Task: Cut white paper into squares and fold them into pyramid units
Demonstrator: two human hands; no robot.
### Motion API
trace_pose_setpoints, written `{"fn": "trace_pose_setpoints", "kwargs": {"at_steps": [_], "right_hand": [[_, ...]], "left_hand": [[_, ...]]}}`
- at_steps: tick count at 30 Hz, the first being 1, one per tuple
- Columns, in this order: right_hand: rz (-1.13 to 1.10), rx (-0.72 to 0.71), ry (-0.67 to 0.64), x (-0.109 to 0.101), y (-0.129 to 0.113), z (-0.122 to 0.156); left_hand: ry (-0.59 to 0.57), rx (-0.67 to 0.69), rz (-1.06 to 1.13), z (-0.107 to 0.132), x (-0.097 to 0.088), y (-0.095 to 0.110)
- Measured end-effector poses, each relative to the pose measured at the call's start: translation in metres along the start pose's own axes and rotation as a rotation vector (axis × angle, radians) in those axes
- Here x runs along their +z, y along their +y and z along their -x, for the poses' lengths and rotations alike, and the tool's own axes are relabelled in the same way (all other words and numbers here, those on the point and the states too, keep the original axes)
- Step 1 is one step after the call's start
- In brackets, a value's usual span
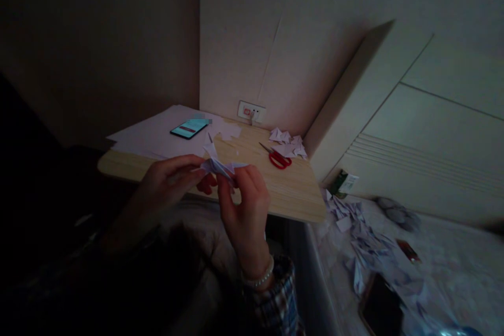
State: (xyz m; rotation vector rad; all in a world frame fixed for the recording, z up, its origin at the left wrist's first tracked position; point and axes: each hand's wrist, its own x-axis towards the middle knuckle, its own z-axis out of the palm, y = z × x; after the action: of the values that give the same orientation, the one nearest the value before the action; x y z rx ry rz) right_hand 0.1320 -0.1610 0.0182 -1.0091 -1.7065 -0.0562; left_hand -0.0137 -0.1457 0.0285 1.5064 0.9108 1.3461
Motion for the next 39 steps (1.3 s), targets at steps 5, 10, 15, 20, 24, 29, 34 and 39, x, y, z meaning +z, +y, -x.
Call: {"fn": "trace_pose_setpoints", "kwargs": {"at_steps": [5, 10, 15, 20, 24, 29, 34, 39], "right_hand": [[0.024, 0.002, 0.024, 0.003, -0.002, 0.001], [0.040, -0.002, 0.021, 0.006, -0.004, 0.000], [0.040, -0.009, 0.023, 0.008, -0.005, 0.001], [0.008, 0.064, 0.004, 0.006, 0.002, 0.000], [-0.076, 0.143, -0.128, 0.003, 0.011, -0.002], [-0.139, 0.214, -0.217, 0.004, 0.015, -0.002], [-0.130, 0.254, -0.246, 0.003, 0.015, -0.003], [-0.084, 0.145, -0.295, 0.003, 0.016, -0.002]], "left_hand": [[0.076, 0.042, -0.020, 0.003, 0.005, -0.003], [0.152, 0.066, -0.063, 0.001, 0.008, -0.004], [0.202, 0.081, -0.047, 0.000, 0.011, -0.008], [0.155, 0.070, -0.040, -0.004, 0.005, -0.010], [0.117, 0.036, -0.032, -0.010, -0.001, -0.012], [0.140, -0.052, 0.058, -0.013, -0.004, -0.013], [0.007, -0.104, 0.080, -0.014, -0.007, -0.016], [-0.084, -0.185, 0.056, -0.014, -0.012, -0.020]]}}
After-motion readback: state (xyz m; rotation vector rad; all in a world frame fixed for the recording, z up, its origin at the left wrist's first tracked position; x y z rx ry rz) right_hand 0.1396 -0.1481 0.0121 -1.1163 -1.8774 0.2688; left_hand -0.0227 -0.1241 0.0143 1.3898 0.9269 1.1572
